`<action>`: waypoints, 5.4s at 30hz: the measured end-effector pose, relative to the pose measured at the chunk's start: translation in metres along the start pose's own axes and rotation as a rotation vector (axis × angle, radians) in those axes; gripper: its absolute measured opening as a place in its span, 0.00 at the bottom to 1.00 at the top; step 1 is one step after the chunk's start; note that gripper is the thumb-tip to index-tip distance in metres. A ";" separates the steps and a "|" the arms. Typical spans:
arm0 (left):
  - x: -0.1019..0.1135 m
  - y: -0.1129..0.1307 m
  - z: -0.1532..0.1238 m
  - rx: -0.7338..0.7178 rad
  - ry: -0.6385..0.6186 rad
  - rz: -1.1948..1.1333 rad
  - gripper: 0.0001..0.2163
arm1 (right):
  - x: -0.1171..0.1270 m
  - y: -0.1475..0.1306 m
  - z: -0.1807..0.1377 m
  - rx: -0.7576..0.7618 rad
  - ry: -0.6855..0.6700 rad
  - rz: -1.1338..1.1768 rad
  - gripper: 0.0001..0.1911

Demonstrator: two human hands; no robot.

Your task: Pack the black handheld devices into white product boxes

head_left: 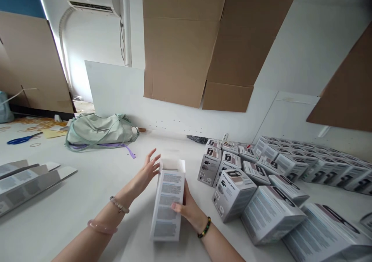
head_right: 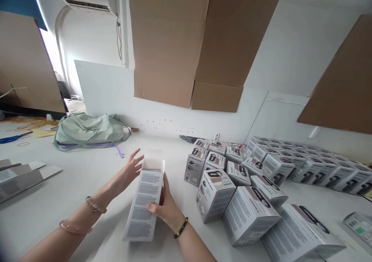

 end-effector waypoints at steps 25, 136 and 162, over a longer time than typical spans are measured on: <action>-0.035 -0.016 -0.008 -0.154 -0.447 0.216 0.49 | 0.039 0.011 0.004 -0.038 0.029 -0.125 0.41; -0.031 -0.001 -0.016 -0.392 -0.058 0.562 0.26 | -0.001 -0.100 0.052 0.315 0.310 -0.668 0.23; -0.022 0.004 -0.016 -0.386 0.029 0.439 0.13 | -0.010 -0.087 0.035 0.329 -0.090 -0.977 0.19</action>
Point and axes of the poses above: each hand's wrist, its own z-axis towards the middle knuckle, its own x-axis out of the back of the hand, y = z × x, the point moved 5 cm from there along z, towards the middle knuckle, and after that the axes turned 15 degrees about z, right-handed, at the moved point
